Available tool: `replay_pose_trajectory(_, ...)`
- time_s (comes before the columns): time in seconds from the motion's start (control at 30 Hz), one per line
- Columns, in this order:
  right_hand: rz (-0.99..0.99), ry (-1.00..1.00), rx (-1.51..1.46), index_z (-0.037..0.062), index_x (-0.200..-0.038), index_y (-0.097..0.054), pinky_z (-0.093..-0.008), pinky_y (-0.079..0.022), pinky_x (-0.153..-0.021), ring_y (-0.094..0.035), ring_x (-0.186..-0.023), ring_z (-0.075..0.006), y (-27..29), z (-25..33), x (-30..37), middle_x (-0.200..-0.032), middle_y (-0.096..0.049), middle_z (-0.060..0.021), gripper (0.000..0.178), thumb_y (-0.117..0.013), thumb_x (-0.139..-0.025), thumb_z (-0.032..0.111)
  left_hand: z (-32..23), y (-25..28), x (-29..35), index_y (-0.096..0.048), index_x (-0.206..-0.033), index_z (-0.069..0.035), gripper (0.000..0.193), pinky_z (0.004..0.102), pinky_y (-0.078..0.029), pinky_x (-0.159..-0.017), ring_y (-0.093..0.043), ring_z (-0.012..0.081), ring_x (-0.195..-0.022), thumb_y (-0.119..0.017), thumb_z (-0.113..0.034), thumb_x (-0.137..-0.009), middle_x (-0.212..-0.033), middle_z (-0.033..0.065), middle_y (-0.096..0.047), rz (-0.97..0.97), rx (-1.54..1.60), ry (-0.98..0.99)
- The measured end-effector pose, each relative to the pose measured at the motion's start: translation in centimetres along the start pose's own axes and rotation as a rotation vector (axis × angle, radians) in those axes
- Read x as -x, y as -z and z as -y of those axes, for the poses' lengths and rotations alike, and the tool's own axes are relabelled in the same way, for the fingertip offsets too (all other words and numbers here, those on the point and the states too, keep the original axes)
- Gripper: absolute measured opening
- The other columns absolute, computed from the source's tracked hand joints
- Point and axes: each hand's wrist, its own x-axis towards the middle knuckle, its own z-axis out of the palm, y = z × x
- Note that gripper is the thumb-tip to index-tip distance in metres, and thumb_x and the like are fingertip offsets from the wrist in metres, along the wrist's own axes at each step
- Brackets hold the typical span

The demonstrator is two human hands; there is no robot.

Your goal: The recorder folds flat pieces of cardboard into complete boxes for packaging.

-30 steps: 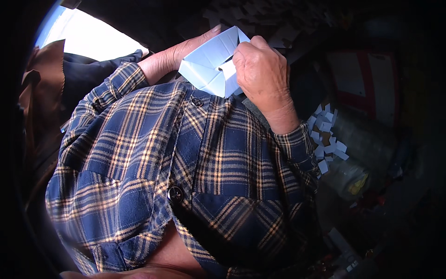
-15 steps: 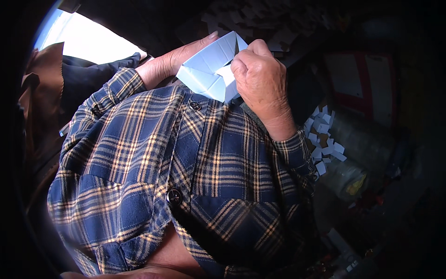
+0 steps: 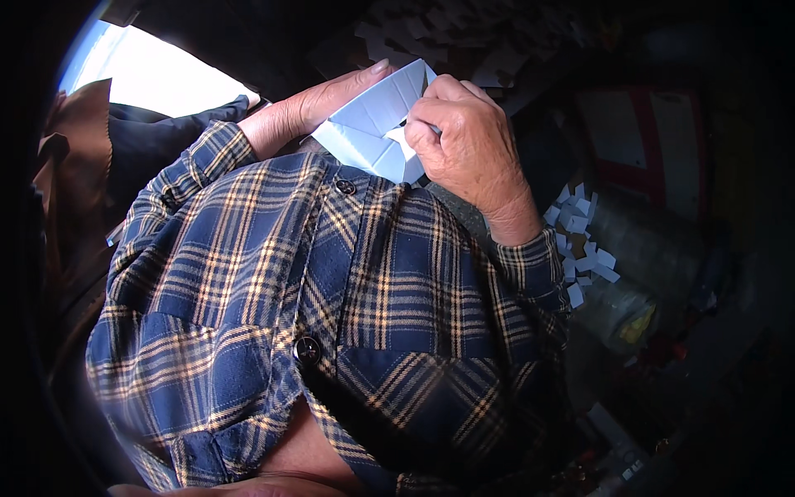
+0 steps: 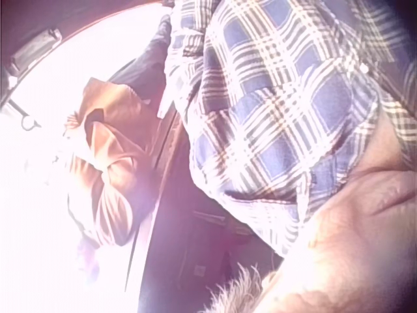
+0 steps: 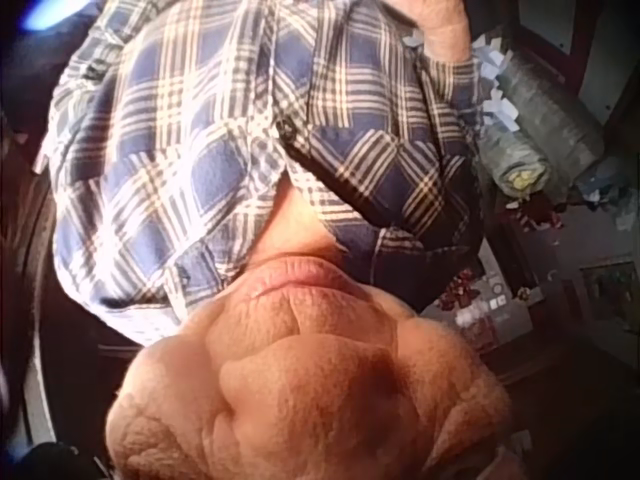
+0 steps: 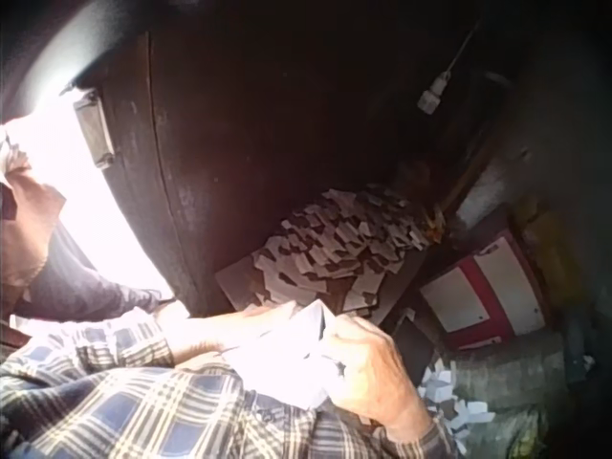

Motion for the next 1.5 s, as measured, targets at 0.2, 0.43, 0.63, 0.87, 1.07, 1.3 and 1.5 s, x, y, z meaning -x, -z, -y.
replay_pose_trajectory(0.2, 0.046, 0.079, -0.042, -0.0013, -0.085, -0.066, -0.03, -0.043, -0.071, -0.05, -0.079, -0.0204, 0.9, 1.1, 0.0, -0.09, -0.057, -0.0074, 0.017, -0.061, -0.082, 0.014, 2.6, 1.3, -1.0, -0.046, -0.133, -0.005, 0.08, 0.0366, -0.052, -0.084, -0.06, 0.0249, -0.104, -0.028, -0.07, -0.091, -0.122, 0.0199, -0.056, -0.02, 0.062, -0.065)
replay_pose_trajectory(0.43, -0.027, 0.061, -0.153, -0.0004, -0.092, -0.064, -0.0313, -0.043, -0.076, -0.05, -0.085, -0.0222, -2.4, 0.7, 1.2, -0.098, -0.057, -0.0082, 0.021, -0.06, -0.084, 0.019, 5.4, 2.1, -0.3, -0.047, -0.133, -0.004, 0.082, 0.0389, -0.052, -0.087, -0.059, 0.0264, -0.106, -0.028, -0.072, -0.09, -0.124, 0.0214, -0.055, -0.045, 0.163, -0.03)
replay_pose_trajectory(0.63, -0.151, -0.006, -0.223, 0.0028, -0.099, -0.062, -0.0322, -0.043, -0.079, -0.05, -0.088, -0.0224, -4.3, 1.2, 1.2, -0.1, -0.057, -0.0084, 0.022, -0.06, -0.084, 0.019, 3.7, 1.8, 1.2, -0.047, -0.132, -0.004, 0.079, 0.0372, -0.052, -0.085, -0.06, 0.0244, -0.104, -0.026, -0.069, -0.092, -0.119, 0.0201, -0.057, -0.053, 0.063, -0.073)
replay_pose_trajectory(0.87, -0.412, 0.018, -0.263, 0.0042, -0.105, -0.06, -0.0343, -0.043, -0.084, -0.052, -0.094, -0.0245, -6.1, -0.2, 0.9, -0.105, -0.057, -0.0104, 0.029, -0.061, -0.084, 0.023, 1.7, 0.5, 1.8, -0.044, -0.133, -0.006, 0.072, 0.0316, -0.052, -0.083, -0.06, 0.0189, -0.098, -0.022, -0.064, -0.096, -0.113, 0.0149, -0.059, -0.065, -0.008, -0.048)
replay_pose_trajectory(1.07, -0.653, -0.36, -0.85, 0.002, -0.112, -0.056, -0.0366, -0.043, -0.086, -0.051, -0.096, -0.0259, -7.7, 2.3, 0.3, -0.113, -0.051, -0.0107, 0.034, -0.057, -0.08, 0.015, 1.8, 0.4, 2.9, -0.044, -0.133, -0.003, 0.081, 0.0385, -0.051, -0.089, -0.059, 0.0278, -0.106, -0.022, -0.069, -0.092, -0.123, 0.0224, -0.055, -0.147, -0.045, -0.202)
replay_pose_trajectory(1.3, -0.403, -0.309, -0.871, 0.0017, -0.122, -0.052, -0.0377, -0.043, -0.089, -0.051, -0.101, -0.0272, -7.2, 0.3, 0.5, -0.122, -0.046, -0.0129, 0.043, -0.055, -0.083, 0.02, 0.0, -1.2, 4.0, -0.041, -0.135, -0.003, 0.081, 0.0394, -0.051, -0.091, -0.058, 0.0292, -0.108, -0.022, -0.069, -0.092, -0.123, 0.0241, -0.054, -0.253, -0.101, -0.192)
replay_pose_trajectory(1.5, -0.335, -0.061, -0.514, 0.0021, -0.127, -0.05, -0.0381, -0.043, -0.09, -0.051, -0.103, -0.0283, -6.4, -0.1, 0.0, -0.123, -0.046, -0.0137, 0.048, -0.055, -0.083, 0.022, -0.1, -1.5, 4.0, -0.04, -0.135, -0.003, 0.079, 0.0417, -0.049, -0.093, -0.057, 0.0302, -0.11, -0.024, -0.067, -0.093, -0.123, 0.0246, -0.053, -0.236, 0.044, -0.158)
